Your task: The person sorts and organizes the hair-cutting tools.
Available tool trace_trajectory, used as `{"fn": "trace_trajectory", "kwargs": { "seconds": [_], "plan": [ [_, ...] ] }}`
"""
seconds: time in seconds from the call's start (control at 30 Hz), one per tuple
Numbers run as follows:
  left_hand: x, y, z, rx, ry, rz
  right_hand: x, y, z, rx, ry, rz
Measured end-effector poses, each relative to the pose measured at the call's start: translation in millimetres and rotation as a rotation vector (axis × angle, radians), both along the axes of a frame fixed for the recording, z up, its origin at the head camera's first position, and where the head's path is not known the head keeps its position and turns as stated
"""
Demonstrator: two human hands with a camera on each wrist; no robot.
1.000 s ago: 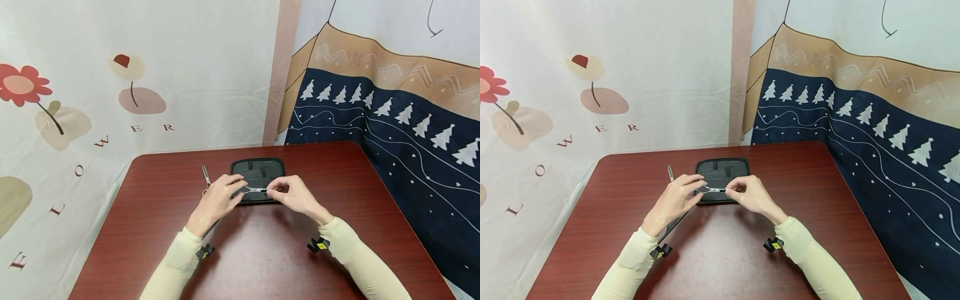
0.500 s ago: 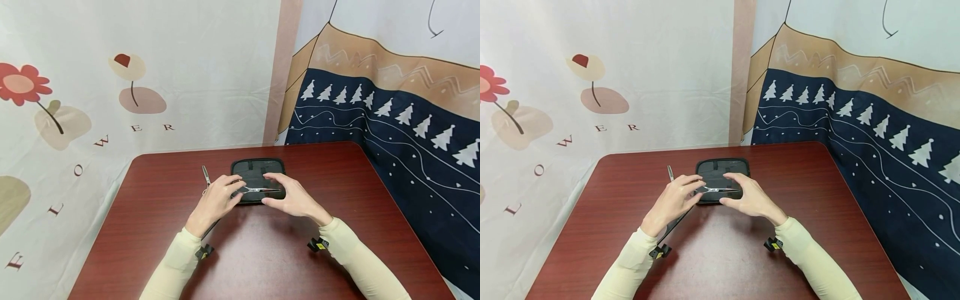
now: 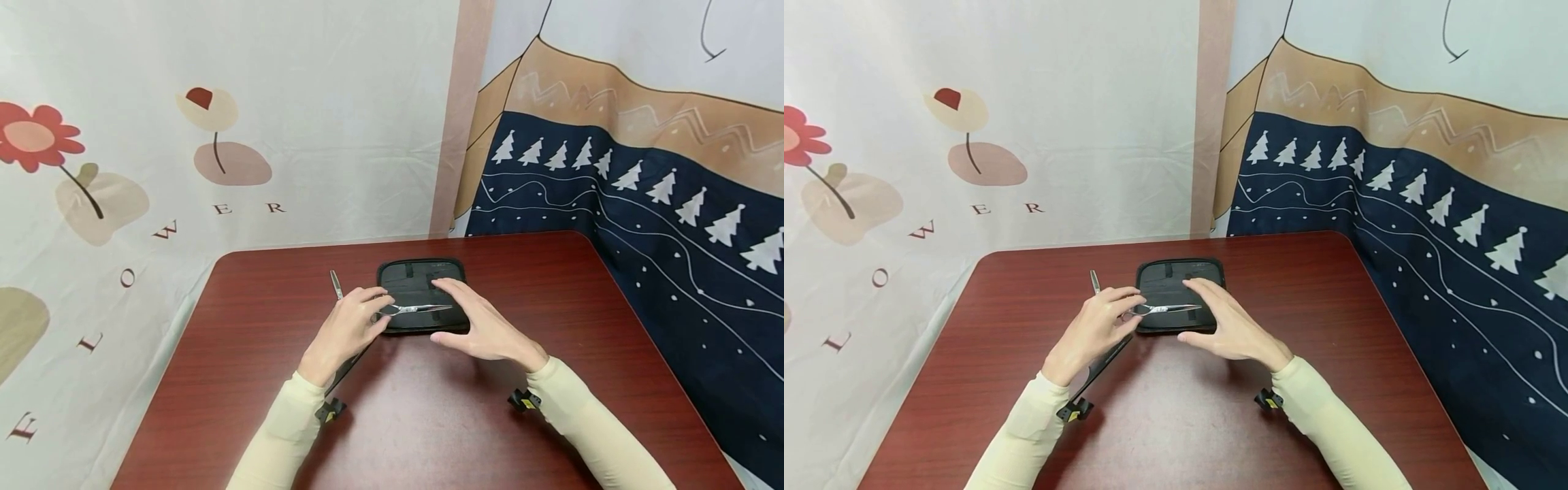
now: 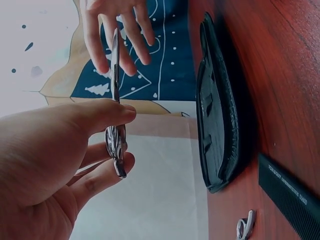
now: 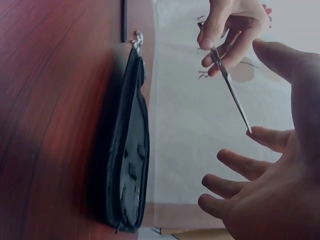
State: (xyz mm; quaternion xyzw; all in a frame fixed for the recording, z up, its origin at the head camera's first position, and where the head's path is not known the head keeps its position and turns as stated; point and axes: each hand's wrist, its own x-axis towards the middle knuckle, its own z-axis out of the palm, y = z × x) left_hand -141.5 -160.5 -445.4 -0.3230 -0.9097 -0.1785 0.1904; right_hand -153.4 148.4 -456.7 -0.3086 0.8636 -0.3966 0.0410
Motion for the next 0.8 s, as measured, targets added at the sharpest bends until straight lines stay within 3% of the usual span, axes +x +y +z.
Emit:
{"fn": "trace_trajectory", "kwargs": {
  "seconds": [0.23, 0.8],
  "plan": [
    [-1.1, -6.3, -3.8, 0.005, 0.014, 0.009, -5.0, 12.5, -10.2, 0.039, 0.0, 0.0],
    [-3.5, -18.0, -5.6, 0.038, -0.006, 0.037, -16.7, 42.0, -31.5, 0.177, 0.134, -0.045]
  ]
}}
